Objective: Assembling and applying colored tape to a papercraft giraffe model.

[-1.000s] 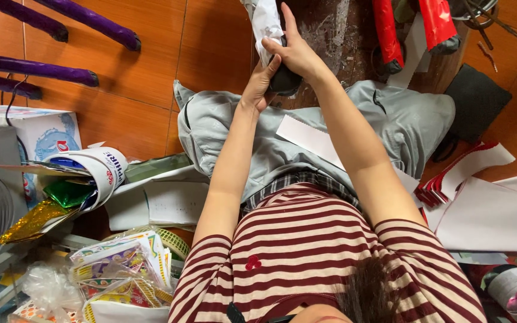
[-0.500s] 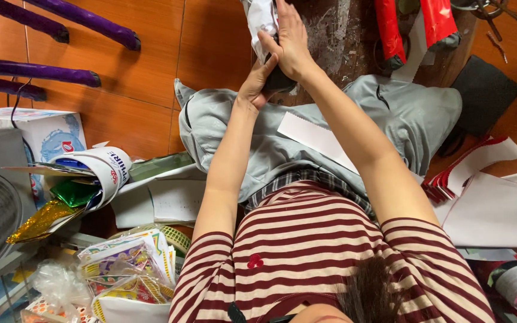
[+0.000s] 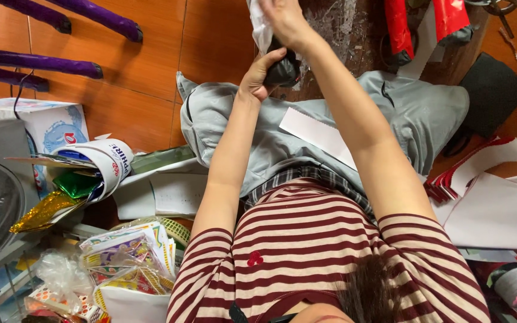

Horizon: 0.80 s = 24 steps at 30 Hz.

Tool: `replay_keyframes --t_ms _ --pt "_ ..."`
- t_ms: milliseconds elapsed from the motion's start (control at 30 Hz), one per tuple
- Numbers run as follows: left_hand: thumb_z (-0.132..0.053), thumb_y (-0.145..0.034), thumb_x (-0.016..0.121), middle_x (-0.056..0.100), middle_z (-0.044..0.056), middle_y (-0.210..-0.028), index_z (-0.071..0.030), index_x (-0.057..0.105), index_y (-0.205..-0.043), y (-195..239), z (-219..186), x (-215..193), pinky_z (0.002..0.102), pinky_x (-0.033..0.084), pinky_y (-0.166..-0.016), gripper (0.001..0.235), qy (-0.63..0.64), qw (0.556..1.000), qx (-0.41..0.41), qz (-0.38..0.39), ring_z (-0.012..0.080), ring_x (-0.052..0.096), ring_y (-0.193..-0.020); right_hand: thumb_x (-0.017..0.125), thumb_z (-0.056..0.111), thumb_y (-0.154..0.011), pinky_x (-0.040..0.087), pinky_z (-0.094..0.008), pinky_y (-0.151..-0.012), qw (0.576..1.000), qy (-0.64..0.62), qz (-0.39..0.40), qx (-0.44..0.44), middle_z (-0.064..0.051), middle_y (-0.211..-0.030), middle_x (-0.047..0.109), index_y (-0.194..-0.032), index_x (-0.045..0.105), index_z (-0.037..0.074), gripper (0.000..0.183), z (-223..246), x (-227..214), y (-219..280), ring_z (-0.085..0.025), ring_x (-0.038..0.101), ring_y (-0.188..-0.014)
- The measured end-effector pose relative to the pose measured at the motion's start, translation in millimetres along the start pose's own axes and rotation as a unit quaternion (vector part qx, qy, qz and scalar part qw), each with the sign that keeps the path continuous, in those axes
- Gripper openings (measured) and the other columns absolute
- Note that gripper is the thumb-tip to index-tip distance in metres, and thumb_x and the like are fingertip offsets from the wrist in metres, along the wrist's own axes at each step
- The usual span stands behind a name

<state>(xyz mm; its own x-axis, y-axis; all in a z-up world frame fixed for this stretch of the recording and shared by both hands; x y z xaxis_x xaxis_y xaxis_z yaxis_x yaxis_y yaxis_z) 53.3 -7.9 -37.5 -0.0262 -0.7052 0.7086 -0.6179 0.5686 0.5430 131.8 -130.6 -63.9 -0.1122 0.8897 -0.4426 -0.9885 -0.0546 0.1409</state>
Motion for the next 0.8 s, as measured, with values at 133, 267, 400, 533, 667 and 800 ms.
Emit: replay_keyframes --t_ms 133,267,400,533,667,800 --pt "-0.013 -0.091 0.079 0.073 0.012 -0.099 0.000 0.065 -0.117 -6.2 4.9 -4.1 0.044 0.065 -0.074 0.032 0.041 0.999 -0.027 0.013 0.0268 0.073 -0.086 0.034 0.040 -0.120 0.043 -0.042 -0.125 0.992 -0.122 -0.012 -0.024 -0.020 -0.161 0.046 -0.154 0.047 0.009 0.048 13.5 -34.5 47.6 -0.037 0.049 -0.148" --pt "-0.015 -0.089 0.076 0.075 0.009 -0.098 -0.002 0.070 -0.108 -9.7 9.7 -11.3 0.037 0.065 -0.078 0.024 0.056 0.997 -0.061 0.005 0.0219 0.075 -0.085 0.064 0.026 -0.109 0.029 -0.052 -0.132 0.993 -0.061 -0.063 -0.081 -0.022 -0.173 0.024 -0.166 0.026 0.011 0.070 79.7 -45.0 135.4 -0.041 0.026 -0.162" --pt "-0.021 -0.091 0.077 0.074 0.010 -0.096 0.000 0.071 -0.106 -19.1 17.9 -30.5 0.035 0.063 -0.075 0.026 0.035 0.997 -0.068 0.019 0.0210 0.073 -0.082 0.094 0.021 -0.086 0.033 -0.059 -0.127 0.980 0.073 -0.106 -0.151 -0.027 -0.169 0.012 -0.167 0.025 0.018 0.107 102.2 -18.5 171.1 -0.051 0.020 -0.157" --pt "-0.024 -0.090 0.076 0.076 0.010 -0.098 -0.001 0.073 -0.107 -7.7 5.4 -18.6 0.033 0.062 -0.074 0.029 0.002 0.999 -0.046 0.016 0.0197 0.073 -0.083 0.097 0.018 -0.078 0.035 -0.059 -0.124 0.969 0.133 -0.149 -0.146 -0.029 -0.168 0.014 -0.166 0.025 0.020 0.113 107.9 -18.9 164.0 -0.053 0.023 -0.154" --pt "-0.021 -0.091 0.074 0.075 0.008 -0.096 -0.002 0.073 -0.105 -10.2 9.3 -23.0 0.032 0.062 -0.074 0.024 0.004 0.999 -0.036 0.008 0.0177 0.073 -0.083 0.096 0.018 -0.077 0.038 -0.057 -0.122 0.964 0.146 -0.158 -0.155 -0.029 -0.166 0.019 -0.166 0.025 0.019 0.114 109.2 -16.2 163.5 -0.052 0.031 -0.151" --pt "-0.016 -0.093 0.073 0.073 0.006 -0.096 -0.001 0.072 -0.103 -19.2 15.3 -28.3 0.030 0.060 -0.080 0.017 0.050 0.997 -0.025 0.051 0.0154 0.071 -0.085 0.092 0.012 -0.079 0.041 -0.056 -0.121 0.972 0.090 -0.180 -0.124 -0.030 -0.164 0.023 -0.165 0.022 0.019 0.111 109.8 -10.3 164.4 -0.052 0.039 -0.145"
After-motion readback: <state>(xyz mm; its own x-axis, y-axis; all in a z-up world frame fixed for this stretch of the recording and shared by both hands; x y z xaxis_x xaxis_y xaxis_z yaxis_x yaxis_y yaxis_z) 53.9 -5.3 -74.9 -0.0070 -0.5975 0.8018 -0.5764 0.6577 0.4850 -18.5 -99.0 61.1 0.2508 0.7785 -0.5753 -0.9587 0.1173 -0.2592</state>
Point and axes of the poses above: each hand's wrist, its own y-axis away from the middle knuckle, its own x-axis out of the palm, z = x × y, the point moved 5 cm from there along -y, towards the middle knuckle
